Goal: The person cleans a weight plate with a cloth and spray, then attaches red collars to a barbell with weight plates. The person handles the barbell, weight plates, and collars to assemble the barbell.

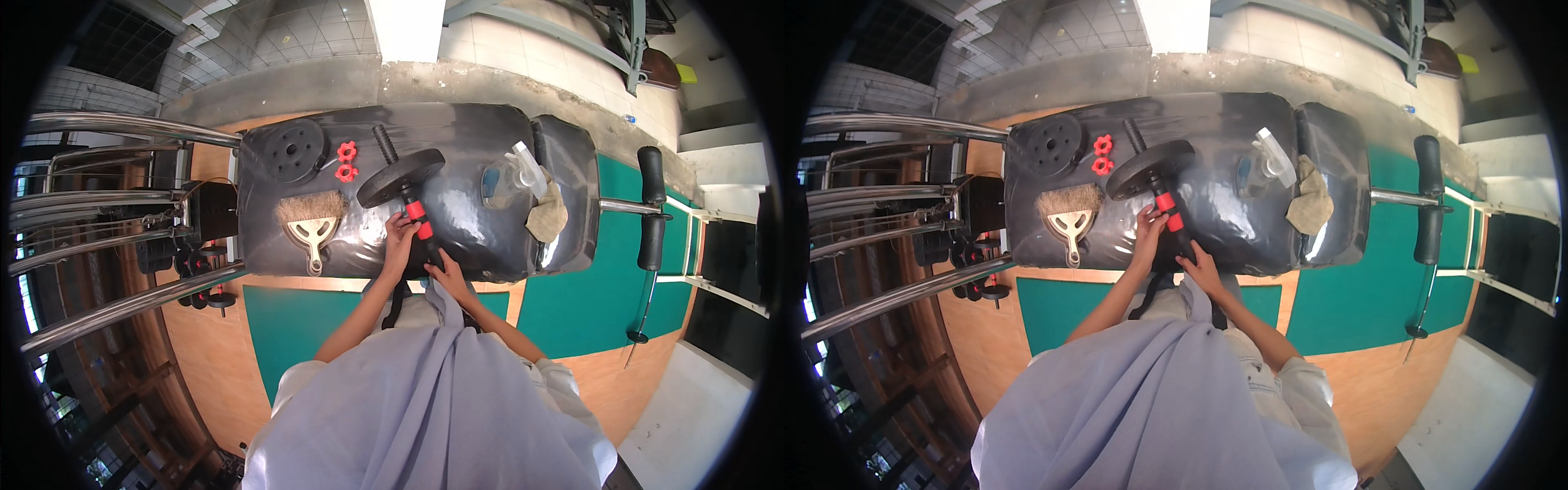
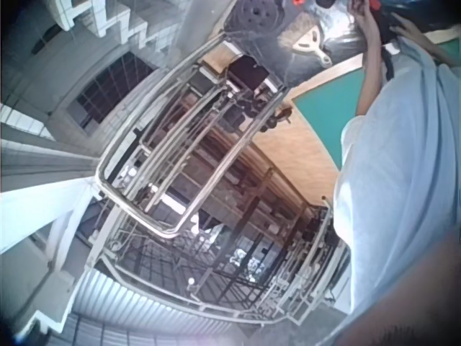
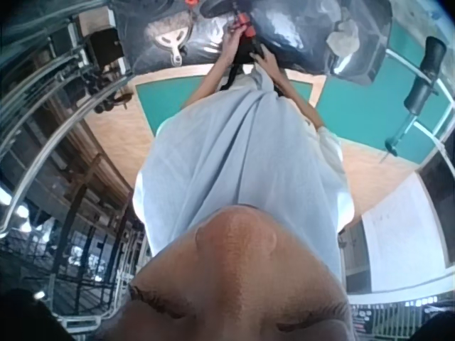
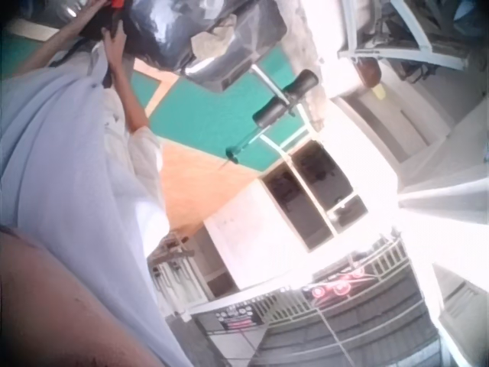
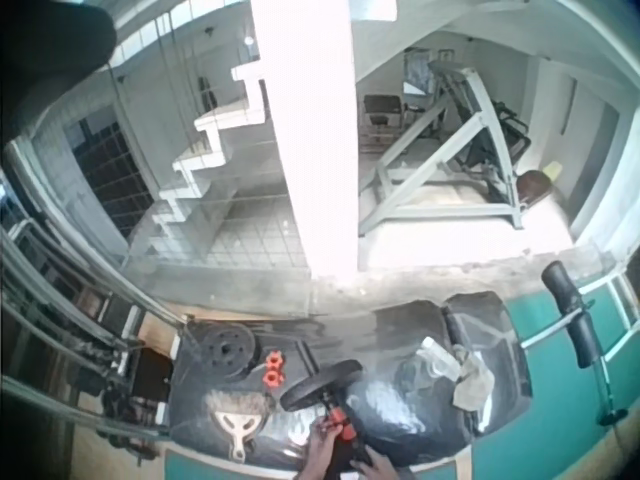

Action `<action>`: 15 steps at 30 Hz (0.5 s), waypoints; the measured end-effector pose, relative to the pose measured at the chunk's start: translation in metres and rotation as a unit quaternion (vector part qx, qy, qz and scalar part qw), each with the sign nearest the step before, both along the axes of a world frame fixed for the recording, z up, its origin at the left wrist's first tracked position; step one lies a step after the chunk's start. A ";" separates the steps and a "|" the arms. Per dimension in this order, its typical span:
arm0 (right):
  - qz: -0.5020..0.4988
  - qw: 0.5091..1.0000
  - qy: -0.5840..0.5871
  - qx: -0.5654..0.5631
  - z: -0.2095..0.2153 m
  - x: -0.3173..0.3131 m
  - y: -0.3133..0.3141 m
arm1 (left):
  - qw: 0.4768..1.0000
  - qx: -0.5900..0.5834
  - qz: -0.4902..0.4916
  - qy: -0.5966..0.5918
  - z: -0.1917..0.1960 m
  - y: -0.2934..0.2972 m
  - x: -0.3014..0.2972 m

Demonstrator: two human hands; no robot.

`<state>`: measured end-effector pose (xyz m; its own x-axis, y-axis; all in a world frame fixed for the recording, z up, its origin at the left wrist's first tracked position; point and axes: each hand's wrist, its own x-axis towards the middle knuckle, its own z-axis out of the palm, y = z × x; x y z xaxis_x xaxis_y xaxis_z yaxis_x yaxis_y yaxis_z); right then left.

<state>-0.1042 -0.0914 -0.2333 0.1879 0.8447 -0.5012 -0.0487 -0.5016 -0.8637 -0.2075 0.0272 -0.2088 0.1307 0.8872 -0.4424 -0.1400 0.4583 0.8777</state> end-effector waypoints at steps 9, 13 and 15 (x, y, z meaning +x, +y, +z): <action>0.090 0.807 -0.510 0.284 0.125 0.045 0.160 | 0.998 -0.002 -0.049 -0.038 -0.027 0.021 0.024; 0.358 0.846 -0.373 0.128 0.150 0.055 0.208 | 0.992 0.050 -0.114 0.036 -0.020 0.031 0.000; 0.321 0.831 -0.407 0.201 0.147 0.049 0.198 | 0.987 0.059 -0.125 0.084 -0.016 0.038 -0.012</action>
<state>-0.0554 0.1067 -0.0864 -0.2278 0.9704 -0.0808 0.8004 0.1394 -0.5831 -0.2199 0.0650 -0.2247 0.2866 0.8831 -0.3714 0.1159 0.3529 0.9285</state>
